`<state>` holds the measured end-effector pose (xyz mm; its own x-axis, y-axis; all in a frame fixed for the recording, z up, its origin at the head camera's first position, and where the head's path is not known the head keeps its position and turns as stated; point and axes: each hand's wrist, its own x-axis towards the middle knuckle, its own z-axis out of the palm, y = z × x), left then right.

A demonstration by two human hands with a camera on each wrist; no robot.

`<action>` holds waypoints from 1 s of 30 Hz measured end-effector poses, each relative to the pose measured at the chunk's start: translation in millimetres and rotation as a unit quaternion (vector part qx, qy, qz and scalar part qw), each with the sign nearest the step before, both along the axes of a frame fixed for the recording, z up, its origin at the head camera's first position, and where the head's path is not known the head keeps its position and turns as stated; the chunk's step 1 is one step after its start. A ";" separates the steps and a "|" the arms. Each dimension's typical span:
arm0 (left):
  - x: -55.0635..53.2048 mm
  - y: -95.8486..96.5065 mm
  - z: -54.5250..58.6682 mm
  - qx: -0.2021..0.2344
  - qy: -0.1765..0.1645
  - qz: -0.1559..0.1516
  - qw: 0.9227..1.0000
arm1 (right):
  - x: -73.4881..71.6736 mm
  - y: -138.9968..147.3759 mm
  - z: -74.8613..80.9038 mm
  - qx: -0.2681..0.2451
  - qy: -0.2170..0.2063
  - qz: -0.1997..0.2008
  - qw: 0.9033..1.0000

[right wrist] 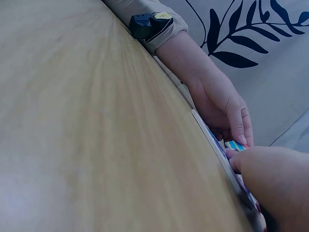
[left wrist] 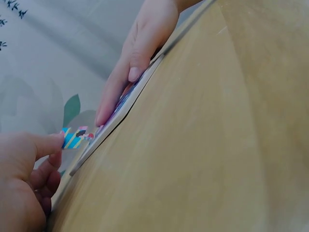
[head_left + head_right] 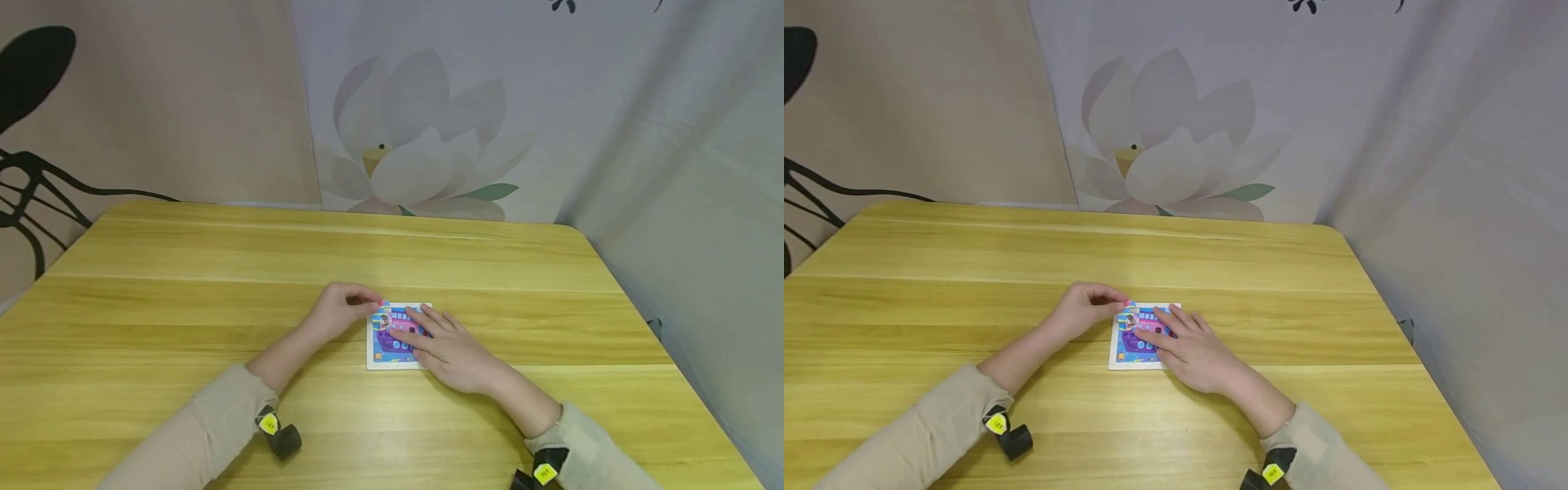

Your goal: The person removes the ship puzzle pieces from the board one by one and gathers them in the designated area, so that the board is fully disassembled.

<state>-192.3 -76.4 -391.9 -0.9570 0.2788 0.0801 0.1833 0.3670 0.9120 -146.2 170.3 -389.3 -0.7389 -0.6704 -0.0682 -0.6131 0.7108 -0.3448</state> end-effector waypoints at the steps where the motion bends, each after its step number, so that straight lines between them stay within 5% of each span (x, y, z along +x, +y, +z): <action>1: 2.7 -0.4 5.5 0.006 -0.003 0.000 1.000 | -0.2 0.0 -0.2 0.001 0.001 0.001 1.000; 18: -10.1 -42.0 2.8 0.019 -0.006 0.010 1.000 | 0.1 -0.5 0.0 0.003 0.001 0.003 1.000; 30: -7.1 -77.8 3.1 0.028 -0.025 0.023 0.999 | -0.8 3.8 -3.7 -0.009 -0.001 0.013 1.000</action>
<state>-199.4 -154.2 -388.8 -0.9719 0.2307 0.0460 0.1210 0.3225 0.9388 -147.1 174.1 -393.0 -0.7210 -0.6906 -0.0568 -0.6307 0.6881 -0.3588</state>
